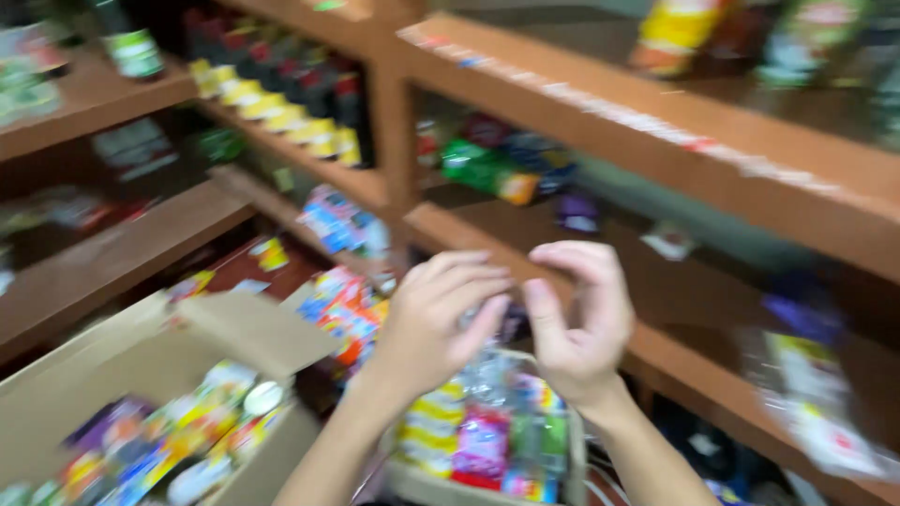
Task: Stocking and organizing various canned goods on pantry shelves from a box on the floor.
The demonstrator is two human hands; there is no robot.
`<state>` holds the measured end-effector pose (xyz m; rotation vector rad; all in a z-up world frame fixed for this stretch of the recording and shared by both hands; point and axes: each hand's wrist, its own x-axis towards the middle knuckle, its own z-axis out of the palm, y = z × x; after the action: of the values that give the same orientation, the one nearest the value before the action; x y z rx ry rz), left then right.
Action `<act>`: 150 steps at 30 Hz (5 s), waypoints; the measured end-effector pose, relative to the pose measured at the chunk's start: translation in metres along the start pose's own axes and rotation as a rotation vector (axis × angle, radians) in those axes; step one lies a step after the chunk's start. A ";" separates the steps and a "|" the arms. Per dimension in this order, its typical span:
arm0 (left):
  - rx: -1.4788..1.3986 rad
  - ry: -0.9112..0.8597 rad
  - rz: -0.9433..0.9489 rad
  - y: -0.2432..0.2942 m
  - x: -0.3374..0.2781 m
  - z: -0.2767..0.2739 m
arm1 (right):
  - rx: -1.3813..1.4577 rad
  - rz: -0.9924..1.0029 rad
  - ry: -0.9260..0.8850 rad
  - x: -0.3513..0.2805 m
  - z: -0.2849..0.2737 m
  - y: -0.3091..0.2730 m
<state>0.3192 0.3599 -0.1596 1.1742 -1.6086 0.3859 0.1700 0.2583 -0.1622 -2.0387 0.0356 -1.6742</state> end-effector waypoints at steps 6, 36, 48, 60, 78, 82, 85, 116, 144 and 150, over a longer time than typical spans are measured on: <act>0.173 -0.037 -0.402 -0.093 -0.161 -0.130 | 0.012 0.139 -0.289 -0.057 0.155 0.001; 0.414 -0.273 -1.153 -0.267 -0.544 -0.308 | -0.464 0.131 -1.732 -0.274 0.599 0.101; 0.295 -0.224 -1.258 -0.270 -0.565 -0.304 | -0.475 -0.036 -1.681 -0.351 0.679 0.130; 0.371 -0.245 -1.347 -0.258 -0.545 -0.301 | -0.499 -0.056 -1.644 -0.396 0.673 0.154; 0.060 0.297 -1.016 -0.262 -0.518 -0.292 | 0.433 0.674 -1.396 -0.242 0.616 0.054; -0.200 0.321 -1.126 -0.227 -0.465 -0.313 | 0.735 0.872 -1.316 -0.226 0.575 0.039; -0.234 0.249 -1.048 -0.218 -0.451 -0.300 | 0.815 0.930 -1.183 -0.234 0.531 0.043; -0.556 0.167 -0.108 0.039 -0.021 0.070 | -0.583 0.232 -0.277 -0.040 -0.058 -0.088; -0.419 -0.130 0.024 0.147 0.271 0.350 | -0.322 0.746 0.099 0.172 -0.409 0.053; -0.126 -0.370 -0.049 0.160 0.272 0.328 | -0.823 0.698 -0.021 0.199 -0.417 0.081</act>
<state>0.0158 0.0592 -0.0027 1.2358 -1.8861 0.0319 -0.1447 -0.0261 0.0386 -2.1607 1.4521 -1.2591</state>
